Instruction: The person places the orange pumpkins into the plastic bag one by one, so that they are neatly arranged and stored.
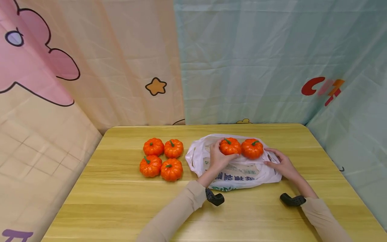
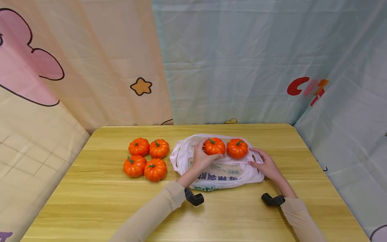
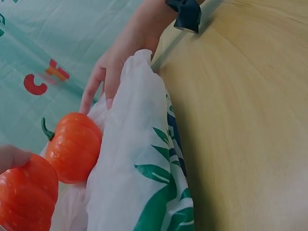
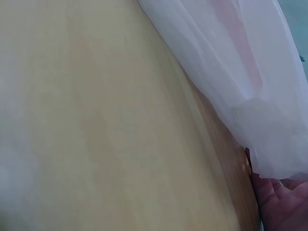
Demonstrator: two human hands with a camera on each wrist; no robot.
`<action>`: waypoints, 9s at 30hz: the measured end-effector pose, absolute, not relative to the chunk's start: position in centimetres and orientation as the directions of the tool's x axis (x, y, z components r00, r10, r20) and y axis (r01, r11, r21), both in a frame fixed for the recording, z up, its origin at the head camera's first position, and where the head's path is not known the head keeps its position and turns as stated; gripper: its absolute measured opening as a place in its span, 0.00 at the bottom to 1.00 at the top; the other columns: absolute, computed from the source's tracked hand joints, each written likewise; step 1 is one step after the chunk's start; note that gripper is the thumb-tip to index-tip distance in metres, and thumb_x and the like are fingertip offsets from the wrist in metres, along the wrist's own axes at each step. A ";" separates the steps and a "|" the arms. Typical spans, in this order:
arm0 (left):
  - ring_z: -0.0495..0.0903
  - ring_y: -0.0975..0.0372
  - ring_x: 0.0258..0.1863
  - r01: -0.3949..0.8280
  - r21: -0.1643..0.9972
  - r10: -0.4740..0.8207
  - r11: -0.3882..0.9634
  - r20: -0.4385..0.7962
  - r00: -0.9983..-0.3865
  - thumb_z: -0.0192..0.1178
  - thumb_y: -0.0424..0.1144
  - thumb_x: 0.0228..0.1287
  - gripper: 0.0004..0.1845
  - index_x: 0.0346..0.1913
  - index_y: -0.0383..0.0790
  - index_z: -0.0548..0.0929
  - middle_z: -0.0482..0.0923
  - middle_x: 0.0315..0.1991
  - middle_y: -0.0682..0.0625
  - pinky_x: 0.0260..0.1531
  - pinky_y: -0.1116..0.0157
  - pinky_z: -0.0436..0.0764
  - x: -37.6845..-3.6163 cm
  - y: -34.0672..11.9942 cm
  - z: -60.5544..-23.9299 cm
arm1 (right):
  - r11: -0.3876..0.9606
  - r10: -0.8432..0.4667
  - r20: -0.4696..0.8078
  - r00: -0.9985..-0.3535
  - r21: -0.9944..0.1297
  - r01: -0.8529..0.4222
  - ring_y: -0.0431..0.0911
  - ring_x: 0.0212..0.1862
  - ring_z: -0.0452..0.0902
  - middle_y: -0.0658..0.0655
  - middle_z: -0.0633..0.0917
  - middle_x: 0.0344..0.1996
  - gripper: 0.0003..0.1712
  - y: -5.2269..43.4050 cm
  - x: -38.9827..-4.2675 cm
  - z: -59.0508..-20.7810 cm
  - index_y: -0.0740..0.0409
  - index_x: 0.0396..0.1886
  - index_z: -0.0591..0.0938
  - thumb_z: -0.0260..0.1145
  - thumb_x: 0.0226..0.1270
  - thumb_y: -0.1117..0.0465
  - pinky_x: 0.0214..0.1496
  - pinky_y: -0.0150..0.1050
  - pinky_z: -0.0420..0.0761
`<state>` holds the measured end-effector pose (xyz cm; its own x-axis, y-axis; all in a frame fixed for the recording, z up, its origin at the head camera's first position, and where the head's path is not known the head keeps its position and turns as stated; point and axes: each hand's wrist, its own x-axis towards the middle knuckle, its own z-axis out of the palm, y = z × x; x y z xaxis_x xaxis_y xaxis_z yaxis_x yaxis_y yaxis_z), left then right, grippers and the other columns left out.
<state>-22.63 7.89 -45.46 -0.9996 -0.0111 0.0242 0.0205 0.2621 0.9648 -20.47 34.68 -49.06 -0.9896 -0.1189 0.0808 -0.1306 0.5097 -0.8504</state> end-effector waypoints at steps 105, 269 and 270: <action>0.67 0.43 0.62 0.253 0.921 0.142 0.297 0.220 -0.965 0.71 0.35 0.51 0.39 0.68 0.38 0.66 0.67 0.65 0.39 0.61 0.48 0.70 -21.2 -0.3 -40.6 | 0.513 -0.113 0.081 -0.990 -0.849 -0.128 0.70 0.69 0.50 0.75 0.62 0.68 0.34 34.9 -20.4 -49.2 0.69 0.67 0.65 0.65 0.65 0.61 0.67 0.72 0.50; 0.63 0.45 0.64 -0.044 0.892 -0.138 0.450 0.021 -0.990 0.73 0.39 0.51 0.46 0.70 0.34 0.59 0.61 0.68 0.36 0.64 0.49 0.67 -16.3 -21.3 -44.9 | 0.517 -0.118 0.069 -0.991 -0.847 -0.121 0.71 0.70 0.49 0.74 0.61 0.69 0.35 34.9 -20.2 -49.2 0.68 0.67 0.64 0.66 0.65 0.60 0.67 0.70 0.50; 0.63 0.45 0.64 -0.043 0.894 -0.140 0.446 0.022 -0.990 0.73 0.39 0.51 0.46 0.70 0.34 0.59 0.60 0.68 0.37 0.64 0.49 0.67 -16.2 -21.2 -44.7 | 0.516 -0.118 0.066 -0.991 -0.849 -0.118 0.71 0.70 0.49 0.74 0.60 0.69 0.35 34.9 -20.3 -49.2 0.68 0.67 0.64 0.66 0.65 0.60 0.67 0.70 0.50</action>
